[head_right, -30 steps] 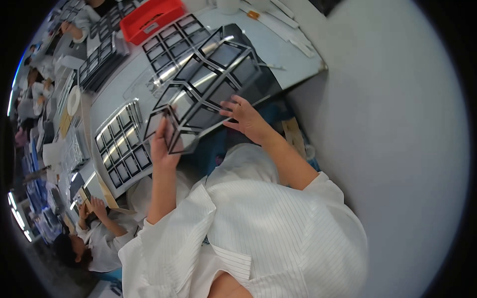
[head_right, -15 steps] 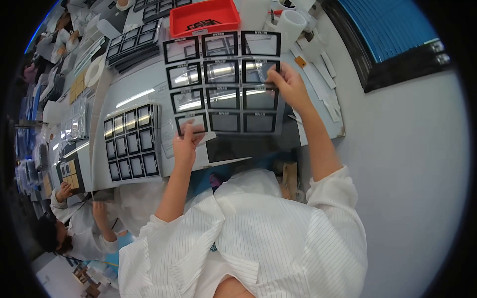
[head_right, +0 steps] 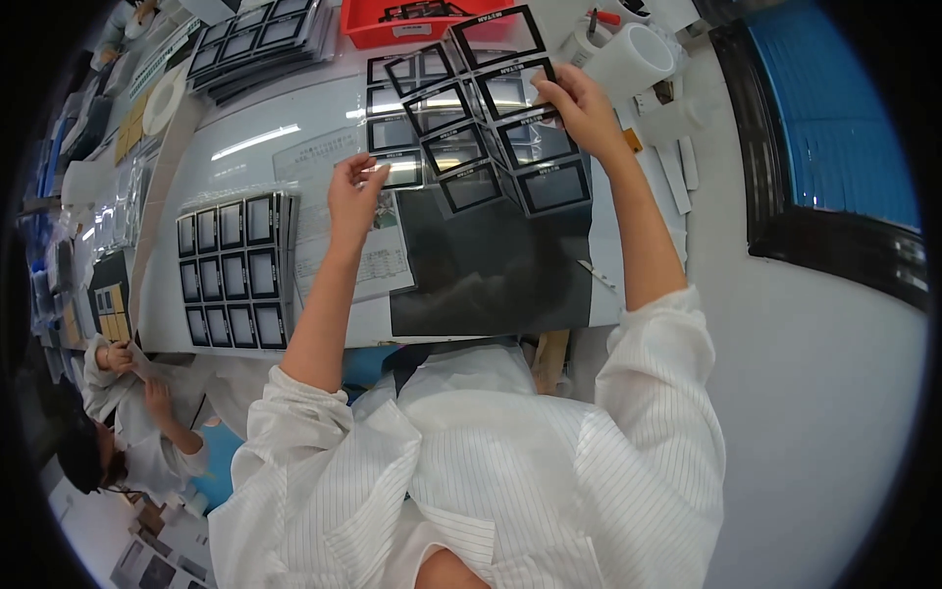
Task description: The person places small components into a grid tray by hand.
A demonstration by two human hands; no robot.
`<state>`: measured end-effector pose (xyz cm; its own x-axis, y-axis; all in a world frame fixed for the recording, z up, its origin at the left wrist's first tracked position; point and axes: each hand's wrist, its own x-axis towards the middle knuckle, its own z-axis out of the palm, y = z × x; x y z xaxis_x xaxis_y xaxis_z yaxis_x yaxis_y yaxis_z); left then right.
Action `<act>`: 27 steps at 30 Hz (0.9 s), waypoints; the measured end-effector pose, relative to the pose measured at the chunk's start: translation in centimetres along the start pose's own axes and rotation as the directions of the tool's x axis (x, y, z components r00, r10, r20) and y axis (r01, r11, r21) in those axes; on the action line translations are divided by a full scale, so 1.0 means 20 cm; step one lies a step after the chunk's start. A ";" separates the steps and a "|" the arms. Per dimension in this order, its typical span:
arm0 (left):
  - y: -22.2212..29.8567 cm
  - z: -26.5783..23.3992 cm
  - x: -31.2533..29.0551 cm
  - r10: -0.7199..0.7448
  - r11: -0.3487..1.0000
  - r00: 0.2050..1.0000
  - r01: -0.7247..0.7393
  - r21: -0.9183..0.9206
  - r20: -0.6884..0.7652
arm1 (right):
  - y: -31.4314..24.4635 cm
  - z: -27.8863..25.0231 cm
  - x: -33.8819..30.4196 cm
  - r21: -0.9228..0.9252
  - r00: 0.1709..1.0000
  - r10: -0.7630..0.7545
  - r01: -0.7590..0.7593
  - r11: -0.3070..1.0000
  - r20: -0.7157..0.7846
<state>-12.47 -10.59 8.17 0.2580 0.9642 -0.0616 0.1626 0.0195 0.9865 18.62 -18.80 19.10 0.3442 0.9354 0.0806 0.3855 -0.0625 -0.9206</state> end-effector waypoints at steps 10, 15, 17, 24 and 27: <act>-0.02 0.01 0.10 -0.206 0.888 0.904 0.334 -0.318 0.375 | 0.07 -0.13 0.06 0.106 0.989 0.150 -0.150 0.983 0.000; 0.03 -0.09 0.31 -0.276 0.934 0.917 0.327 -0.145 0.288 | 0.42 0.01 0.21 0.075 0.986 0.166 -0.167 0.983 0.024; -0.05 -0.11 0.39 -0.220 0.974 0.946 0.229 -0.007 0.237 | 0.45 0.07 0.26 0.040 0.971 0.227 -0.230 0.972 0.076; -0.15 -0.02 0.41 0.049 0.943 0.999 -0.045 0.329 -0.003 | 0.73 0.13 0.32 -0.094 0.990 0.137 -0.140 0.986 -0.040; -0.16 -0.02 0.39 0.057 0.920 0.998 -0.039 0.389 -0.036 | 0.72 0.19 0.29 0.133 0.963 0.271 -0.267 0.954 -0.009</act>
<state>-11.41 -3.01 4.51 0.2325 0.9726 0.0003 0.5103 -0.1223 0.8512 22.90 -12.93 4.91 0.4437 0.8803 -0.1680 0.1617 -0.2630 -0.9511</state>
